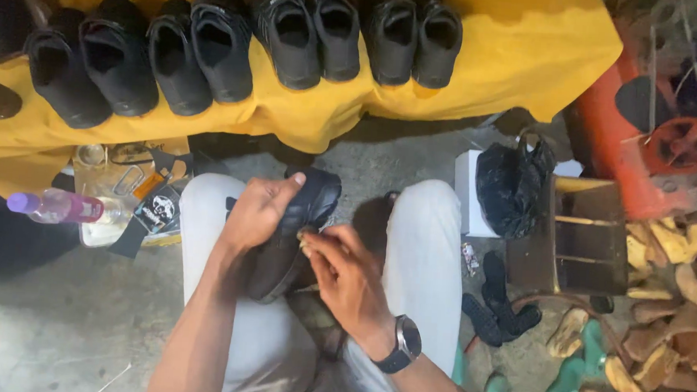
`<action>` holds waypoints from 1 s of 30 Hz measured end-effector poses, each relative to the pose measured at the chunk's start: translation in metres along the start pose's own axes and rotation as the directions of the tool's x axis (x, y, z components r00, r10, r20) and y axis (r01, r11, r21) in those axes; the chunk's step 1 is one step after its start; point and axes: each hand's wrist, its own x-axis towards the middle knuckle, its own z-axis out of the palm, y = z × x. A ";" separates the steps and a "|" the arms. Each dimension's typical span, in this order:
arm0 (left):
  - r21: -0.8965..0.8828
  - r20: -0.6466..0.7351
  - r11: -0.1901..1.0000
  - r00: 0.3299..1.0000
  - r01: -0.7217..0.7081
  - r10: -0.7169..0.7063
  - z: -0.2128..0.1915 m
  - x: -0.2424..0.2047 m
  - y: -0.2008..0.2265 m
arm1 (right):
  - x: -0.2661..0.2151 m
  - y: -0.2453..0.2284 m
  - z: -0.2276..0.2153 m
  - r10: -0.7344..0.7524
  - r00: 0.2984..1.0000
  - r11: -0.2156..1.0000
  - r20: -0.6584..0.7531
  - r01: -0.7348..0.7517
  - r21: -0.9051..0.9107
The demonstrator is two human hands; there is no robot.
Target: Polishing a black shoe with a small applicator block in a workshop.
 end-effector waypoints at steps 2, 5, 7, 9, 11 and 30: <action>0.066 -0.037 0.987 0.989 0.143 -0.141 -0.001 -0.002 0.016 | -0.013 -0.010 0.001 -0.054 0.992 0.997 0.117 0.059 -0.045; 0.061 0.026 0.975 0.976 0.216 -0.217 -0.006 0.002 0.020 | -0.022 -0.013 0.008 -0.198 0.974 0.980 0.108 0.200 -0.009; 0.066 0.099 0.984 0.980 0.168 -0.174 -0.011 0.011 0.019 | -0.008 0.011 0.005 -0.176 0.980 0.982 0.098 0.181 -0.050; 0.066 0.169 0.990 0.977 0.122 -0.131 -0.014 0.019 0.015 | 0.005 0.017 0.002 -0.155 0.984 0.983 0.090 0.163 -0.089; 0.053 0.318 0.997 0.947 -0.062 0.042 -0.017 0.031 0.007 | 0.020 0.008 -0.001 -0.105 0.994 0.990 -0.012 0.104 -0.095; 0.326 0.369 0.933 0.889 0.150 -0.272 0.001 0.050 0.013 | -0.029 -0.029 0.029 -0.359 0.907 0.896 0.221 0.402 -0.191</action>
